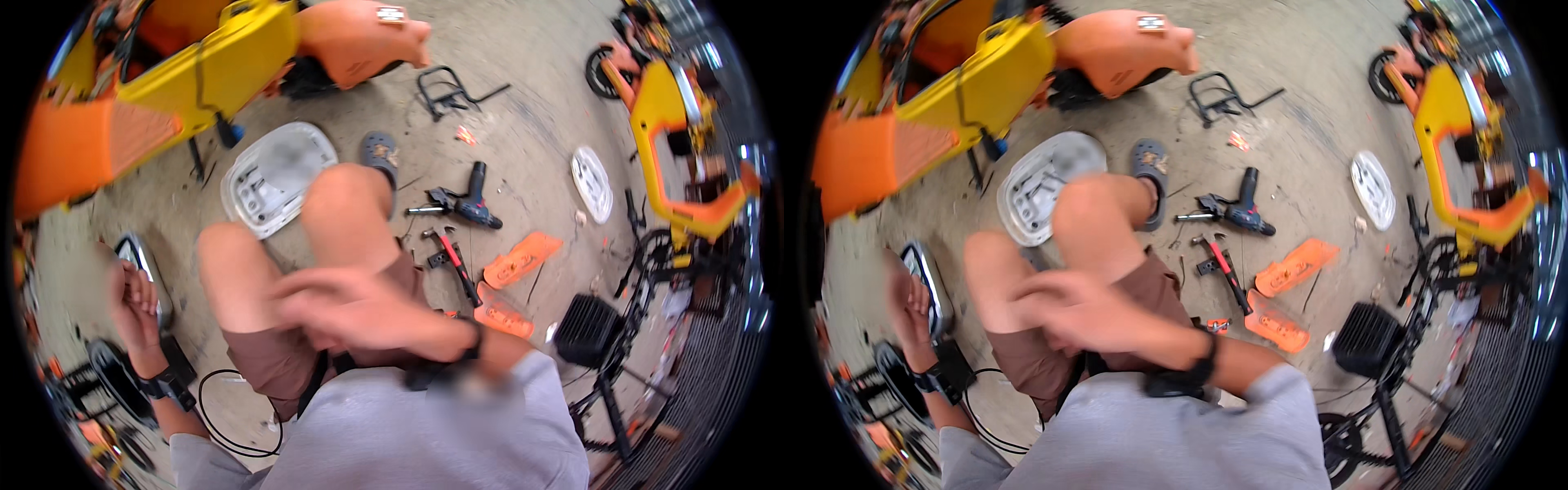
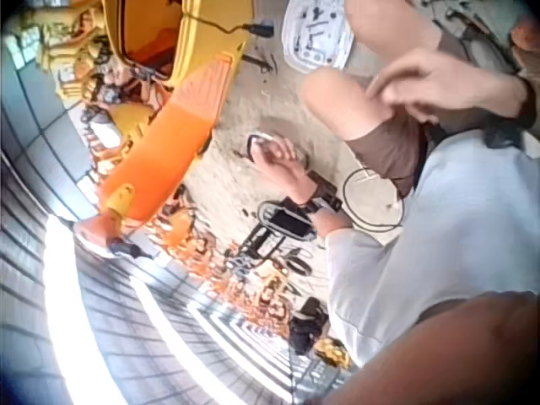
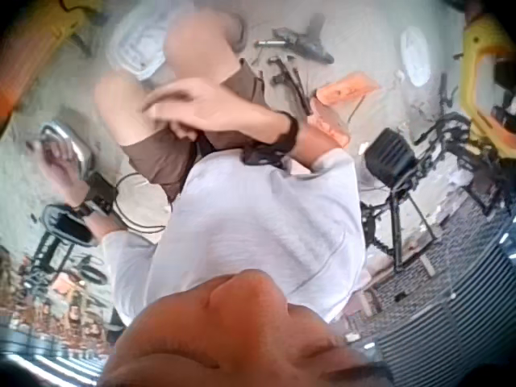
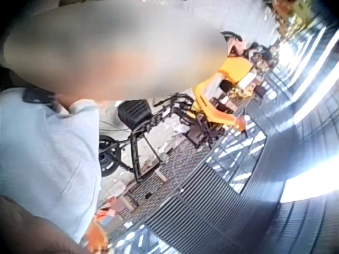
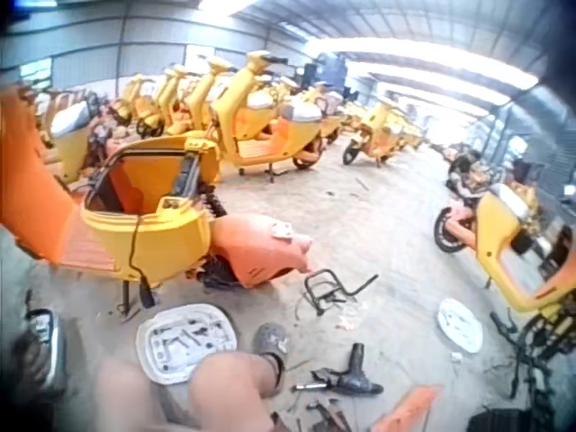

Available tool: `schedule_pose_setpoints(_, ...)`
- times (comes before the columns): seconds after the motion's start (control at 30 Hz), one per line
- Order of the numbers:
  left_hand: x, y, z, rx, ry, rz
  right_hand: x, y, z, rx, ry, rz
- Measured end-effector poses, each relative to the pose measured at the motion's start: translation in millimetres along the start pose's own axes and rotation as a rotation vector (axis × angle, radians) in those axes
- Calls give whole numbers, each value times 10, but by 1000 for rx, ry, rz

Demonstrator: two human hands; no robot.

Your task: The person assembles internal components of a scooter, using a hammer to tap a metal rod into a white plastic housing and then using a power drill to secure screws.

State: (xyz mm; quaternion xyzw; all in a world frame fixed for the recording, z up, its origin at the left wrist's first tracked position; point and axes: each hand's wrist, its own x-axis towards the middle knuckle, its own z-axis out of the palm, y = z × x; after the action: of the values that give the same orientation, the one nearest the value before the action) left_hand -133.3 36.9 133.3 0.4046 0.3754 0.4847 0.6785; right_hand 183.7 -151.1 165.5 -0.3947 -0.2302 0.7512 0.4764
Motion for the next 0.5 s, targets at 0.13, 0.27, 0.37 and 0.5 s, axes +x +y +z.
schedule_pose_setpoints(0.13,608,218,1076,-97,-76,81,536,231,621,-147,-245,-226)
schedule_pose_setpoints(0.27,905,12,1861,-198,-412,-78,507,63,555,-177,-8,-357)
schedule_pose_setpoints(0.37,1052,-268,2040,188,-211,114,556,176,405,-283,268,-508)
schedule_pose_setpoints(0.5,927,-609,2184,956,-92,825,623,274,240,-243,386,-544)
